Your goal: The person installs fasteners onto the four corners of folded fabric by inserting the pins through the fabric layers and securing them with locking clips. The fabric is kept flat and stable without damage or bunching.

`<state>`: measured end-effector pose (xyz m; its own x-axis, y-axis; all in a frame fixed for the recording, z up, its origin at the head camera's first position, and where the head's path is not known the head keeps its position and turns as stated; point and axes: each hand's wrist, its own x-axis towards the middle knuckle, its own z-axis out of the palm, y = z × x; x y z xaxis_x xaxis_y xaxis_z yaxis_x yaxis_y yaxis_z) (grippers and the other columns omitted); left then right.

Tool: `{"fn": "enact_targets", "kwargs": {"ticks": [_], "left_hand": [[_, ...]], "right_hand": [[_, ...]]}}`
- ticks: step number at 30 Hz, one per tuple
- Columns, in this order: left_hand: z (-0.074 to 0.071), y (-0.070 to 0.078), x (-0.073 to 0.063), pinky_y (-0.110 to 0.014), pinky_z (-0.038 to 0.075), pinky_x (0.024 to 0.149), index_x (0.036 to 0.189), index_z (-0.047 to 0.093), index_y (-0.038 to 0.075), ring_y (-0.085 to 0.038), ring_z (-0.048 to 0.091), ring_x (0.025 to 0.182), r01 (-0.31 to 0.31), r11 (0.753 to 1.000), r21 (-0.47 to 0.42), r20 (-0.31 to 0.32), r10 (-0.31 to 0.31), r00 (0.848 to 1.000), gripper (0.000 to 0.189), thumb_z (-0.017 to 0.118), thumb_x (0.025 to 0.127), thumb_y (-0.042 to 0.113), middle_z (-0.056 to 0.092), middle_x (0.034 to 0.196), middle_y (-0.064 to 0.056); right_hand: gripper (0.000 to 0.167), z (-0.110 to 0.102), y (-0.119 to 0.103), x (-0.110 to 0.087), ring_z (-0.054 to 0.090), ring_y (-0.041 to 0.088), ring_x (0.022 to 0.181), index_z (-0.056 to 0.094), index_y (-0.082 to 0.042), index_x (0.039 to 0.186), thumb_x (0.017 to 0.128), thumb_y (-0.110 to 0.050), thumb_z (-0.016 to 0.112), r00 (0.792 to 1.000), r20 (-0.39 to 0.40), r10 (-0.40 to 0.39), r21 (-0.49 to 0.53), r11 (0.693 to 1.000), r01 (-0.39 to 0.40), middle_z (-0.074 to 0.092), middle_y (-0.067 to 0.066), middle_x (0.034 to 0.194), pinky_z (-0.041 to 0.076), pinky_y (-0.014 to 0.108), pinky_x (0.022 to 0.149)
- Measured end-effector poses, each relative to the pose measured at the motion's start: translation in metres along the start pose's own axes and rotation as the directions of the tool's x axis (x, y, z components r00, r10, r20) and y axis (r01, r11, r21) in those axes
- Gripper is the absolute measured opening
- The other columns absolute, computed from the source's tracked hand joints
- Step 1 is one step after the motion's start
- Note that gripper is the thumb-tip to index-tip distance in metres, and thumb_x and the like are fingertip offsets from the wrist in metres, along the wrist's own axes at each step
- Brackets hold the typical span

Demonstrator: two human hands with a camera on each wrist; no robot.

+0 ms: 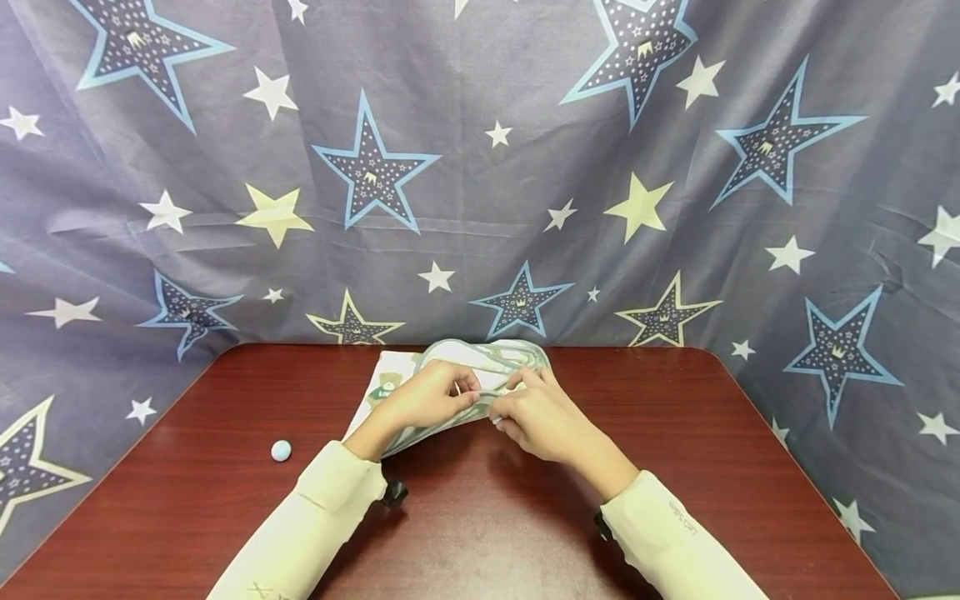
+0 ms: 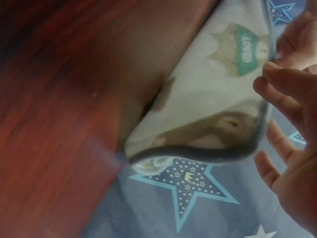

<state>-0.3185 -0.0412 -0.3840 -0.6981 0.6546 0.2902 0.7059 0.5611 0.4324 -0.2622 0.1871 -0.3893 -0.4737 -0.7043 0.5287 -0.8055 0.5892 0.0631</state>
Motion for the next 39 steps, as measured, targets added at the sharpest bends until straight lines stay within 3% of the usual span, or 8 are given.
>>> {"fn": "enact_targets", "kwargs": {"ticks": [11,17,27,35,39], "left_hand": [[-0.004,0.002,0.001,-0.026,0.049,0.068,0.087,0.072,0.016,-0.005,0.059,0.070,0.005,1.000,-0.010,0.014,-0.005,1.000,0.006,0.071,0.093,0.015,0.068,0.077,0.008],[-0.004,0.003,0.000,-0.025,0.050,0.067,0.088,0.072,0.016,-0.005,0.059,0.070,-0.003,1.000,-0.025,0.027,0.003,1.000,0.005,0.071,0.092,0.014,0.068,0.077,0.008],[-0.004,0.005,-0.005,-0.024,0.051,0.067,0.088,0.072,0.014,-0.004,0.060,0.068,-0.026,0.998,-0.053,0.045,0.028,0.999,0.004,0.070,0.092,0.014,0.067,0.076,0.007],[-0.006,0.007,-0.004,-0.024,0.050,0.068,0.091,0.073,0.013,-0.004,0.060,0.069,-0.034,0.998,-0.053,0.052,0.036,0.998,0.003,0.070,0.092,0.013,0.068,0.077,0.007],[-0.007,0.008,-0.004,-0.024,0.050,0.068,0.093,0.074,0.012,-0.004,0.060,0.070,-0.034,0.998,-0.055,0.062,0.038,0.997,0.004,0.070,0.092,0.014,0.068,0.078,0.007]], "right_hand": [[0.012,0.013,0.010,-0.001,0.063,0.011,0.076,0.071,-0.021,0.089,0.087,-0.013,0.080,0.991,0.043,0.124,0.000,0.992,-0.124,0.065,-0.011,0.079,0.052,0.035,0.068],[0.014,0.017,0.014,-0.002,0.066,0.012,0.079,0.075,-0.019,0.095,0.085,-0.012,0.082,0.988,-0.043,0.149,0.003,0.989,-0.149,0.071,-0.006,0.086,0.054,0.037,0.068],[0.013,0.025,0.015,0.002,0.059,0.009,0.071,0.074,-0.020,0.092,0.084,-0.014,0.083,0.972,-0.202,0.121,0.002,0.992,-0.124,0.069,-0.010,0.080,0.050,0.033,0.062],[0.020,0.027,0.015,0.006,0.062,0.011,0.071,0.069,-0.017,0.092,0.081,-0.010,0.083,0.959,-0.251,0.132,0.030,0.991,-0.128,0.066,-0.008,0.078,0.051,0.032,0.062],[0.030,0.025,0.014,0.008,0.069,0.017,0.074,0.066,-0.014,0.103,0.081,-0.011,0.085,0.955,-0.246,0.165,0.020,0.986,-0.165,0.071,-0.004,0.081,0.054,0.036,0.062]]}}
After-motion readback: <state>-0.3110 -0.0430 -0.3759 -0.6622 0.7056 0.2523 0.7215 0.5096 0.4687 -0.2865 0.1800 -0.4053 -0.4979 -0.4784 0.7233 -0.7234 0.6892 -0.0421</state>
